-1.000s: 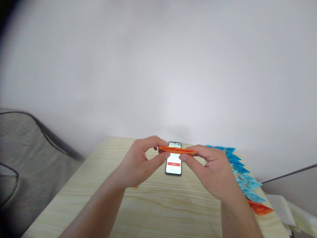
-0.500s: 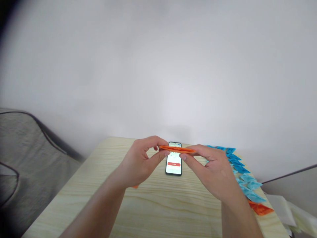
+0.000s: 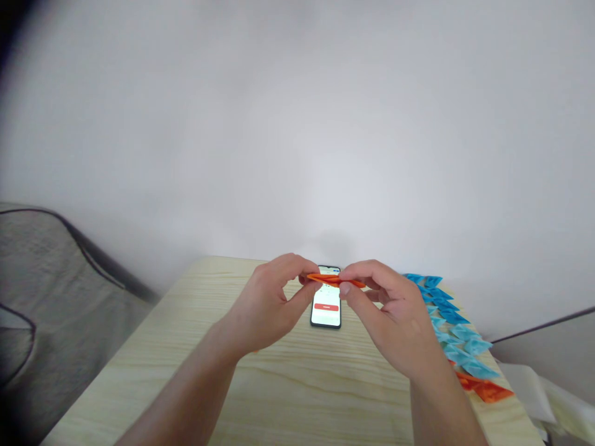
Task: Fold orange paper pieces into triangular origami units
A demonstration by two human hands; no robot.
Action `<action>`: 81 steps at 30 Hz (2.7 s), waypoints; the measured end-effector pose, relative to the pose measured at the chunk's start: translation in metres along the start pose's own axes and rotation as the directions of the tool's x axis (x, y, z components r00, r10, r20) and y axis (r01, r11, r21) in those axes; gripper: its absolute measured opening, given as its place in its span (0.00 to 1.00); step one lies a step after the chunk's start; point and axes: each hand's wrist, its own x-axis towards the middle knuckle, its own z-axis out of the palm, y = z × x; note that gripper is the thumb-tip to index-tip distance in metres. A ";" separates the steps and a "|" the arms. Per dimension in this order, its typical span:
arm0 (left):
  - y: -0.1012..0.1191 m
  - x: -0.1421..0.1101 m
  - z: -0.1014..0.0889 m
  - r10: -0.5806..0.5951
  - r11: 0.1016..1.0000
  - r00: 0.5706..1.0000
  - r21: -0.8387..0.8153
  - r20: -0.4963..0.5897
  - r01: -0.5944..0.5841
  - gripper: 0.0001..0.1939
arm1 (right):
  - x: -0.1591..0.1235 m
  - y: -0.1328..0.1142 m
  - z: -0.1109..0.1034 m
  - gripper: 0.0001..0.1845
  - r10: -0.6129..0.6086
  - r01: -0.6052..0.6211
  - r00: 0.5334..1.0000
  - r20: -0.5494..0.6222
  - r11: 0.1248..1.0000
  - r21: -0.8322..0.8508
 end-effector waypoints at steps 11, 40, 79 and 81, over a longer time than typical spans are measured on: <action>0.000 -0.002 0.004 0.065 0.997 0.998 0.050 0.006 -0.066 0.07 | 0.002 0.001 0.001 0.04 -0.115 0.118 0.993 0.030 0.988 -0.098; 0.001 -0.002 0.004 0.071 0.997 0.997 0.029 0.013 -0.071 0.05 | 0.000 -0.003 0.003 0.08 -0.024 0.014 0.999 -0.043 0.979 -0.202; 0.008 -0.004 0.008 0.345 0.937 0.934 -0.020 -0.090 -0.348 0.11 | 0.005 -0.005 0.019 0.15 0.026 0.040 0.976 -0.218 0.955 0.295; 0.008 -0.005 0.008 0.345 0.938 0.935 -0.002 -0.082 -0.346 0.11 | 0.005 -0.004 0.018 0.17 0.066 -0.007 0.984 -0.167 0.943 0.332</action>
